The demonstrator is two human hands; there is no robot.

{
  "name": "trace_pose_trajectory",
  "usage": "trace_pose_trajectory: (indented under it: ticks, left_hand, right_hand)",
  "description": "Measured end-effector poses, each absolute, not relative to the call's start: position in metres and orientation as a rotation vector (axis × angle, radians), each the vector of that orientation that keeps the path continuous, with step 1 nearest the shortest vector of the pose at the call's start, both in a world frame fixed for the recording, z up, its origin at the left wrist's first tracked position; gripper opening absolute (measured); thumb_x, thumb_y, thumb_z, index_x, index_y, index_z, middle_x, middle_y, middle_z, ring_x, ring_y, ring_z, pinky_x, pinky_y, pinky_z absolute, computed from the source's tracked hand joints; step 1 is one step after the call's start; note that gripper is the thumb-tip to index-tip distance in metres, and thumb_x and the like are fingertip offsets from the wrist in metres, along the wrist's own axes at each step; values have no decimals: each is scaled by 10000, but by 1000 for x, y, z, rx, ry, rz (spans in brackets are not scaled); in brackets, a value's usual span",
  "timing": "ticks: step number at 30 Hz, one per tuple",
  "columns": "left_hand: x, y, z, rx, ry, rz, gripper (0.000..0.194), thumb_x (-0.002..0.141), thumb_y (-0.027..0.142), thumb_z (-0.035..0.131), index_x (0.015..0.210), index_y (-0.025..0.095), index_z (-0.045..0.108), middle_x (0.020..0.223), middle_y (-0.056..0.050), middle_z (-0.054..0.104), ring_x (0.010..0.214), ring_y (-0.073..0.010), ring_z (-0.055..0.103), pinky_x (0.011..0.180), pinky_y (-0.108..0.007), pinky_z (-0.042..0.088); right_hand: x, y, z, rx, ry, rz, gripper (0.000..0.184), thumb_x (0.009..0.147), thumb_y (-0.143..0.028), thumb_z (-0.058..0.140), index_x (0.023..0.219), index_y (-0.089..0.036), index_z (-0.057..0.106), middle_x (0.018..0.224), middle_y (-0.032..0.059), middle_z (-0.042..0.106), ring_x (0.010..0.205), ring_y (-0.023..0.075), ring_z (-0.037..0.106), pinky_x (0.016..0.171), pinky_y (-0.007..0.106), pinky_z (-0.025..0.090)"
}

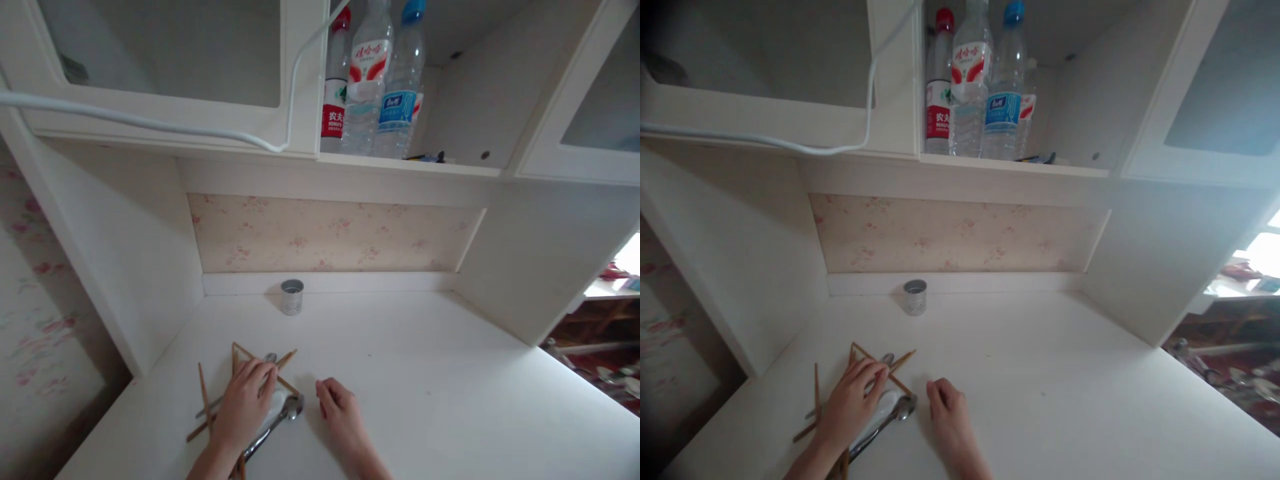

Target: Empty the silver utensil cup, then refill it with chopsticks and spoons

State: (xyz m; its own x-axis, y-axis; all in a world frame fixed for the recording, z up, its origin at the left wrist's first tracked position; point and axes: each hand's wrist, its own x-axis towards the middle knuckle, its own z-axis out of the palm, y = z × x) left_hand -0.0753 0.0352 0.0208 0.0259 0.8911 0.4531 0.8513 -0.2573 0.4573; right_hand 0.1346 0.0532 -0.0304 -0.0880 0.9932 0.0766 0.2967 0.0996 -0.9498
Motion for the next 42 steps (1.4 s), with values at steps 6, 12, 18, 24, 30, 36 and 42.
trace_pose_trajectory:
  ticks: [6,12,18,24,30,36,42]
  left_hand:
    - [-77,28,15,2123,1825,878,262,932,335,401,852,263,640,806,-38,714,776,-210,668,725,-320,455]
    - [-82,27,14,2123,1911,804,256,929,322,405,865,258,645,700,-23,725,640,-200,688,587,-287,415]
    - [-80,24,18,2191,1943,793,282,941,276,389,852,255,656,695,-2,730,631,-176,694,571,-263,432]
    - [-84,24,20,2174,1940,792,284,946,295,397,860,257,665,698,6,738,649,-167,705,570,-248,438]
    - [-85,26,22,2186,1936,729,294,948,315,397,841,249,664,700,-6,739,657,-172,707,566,-247,417]
    - [-83,26,20,2212,1949,663,310,953,326,374,875,245,663,672,-15,732,645,-190,705,560,-262,415]
    - [-76,18,18,2298,1887,643,339,964,350,353,842,250,653,681,-11,727,649,-189,703,586,-275,444]
  right_hand:
    - [107,109,8,-1442,-1818,852,333,895,-345,457,1160,-164,543,800,27,665,681,160,601,616,249,411]
    - [65,189,44,-1503,-1965,716,622,858,-307,540,1432,-183,335,995,87,696,838,222,656,721,299,427]
    - [44,229,55,-1601,-2031,568,443,886,-267,505,1318,-171,488,1012,137,703,956,286,656,821,366,429]
    - [57,218,51,-1584,-1950,444,252,935,-282,430,1100,-200,603,1013,104,702,948,251,652,808,335,438]
    - [93,171,46,-1463,-1806,401,281,951,-360,366,1087,-218,567,941,40,695,768,184,655,686,285,470]
    - [135,107,45,-1391,-1734,423,315,959,-442,374,1043,-197,554,840,34,682,619,155,620,584,261,453]
    - [167,57,46,-1357,-1912,370,249,977,-397,390,1050,-219,549,828,31,655,658,165,602,616,265,432]
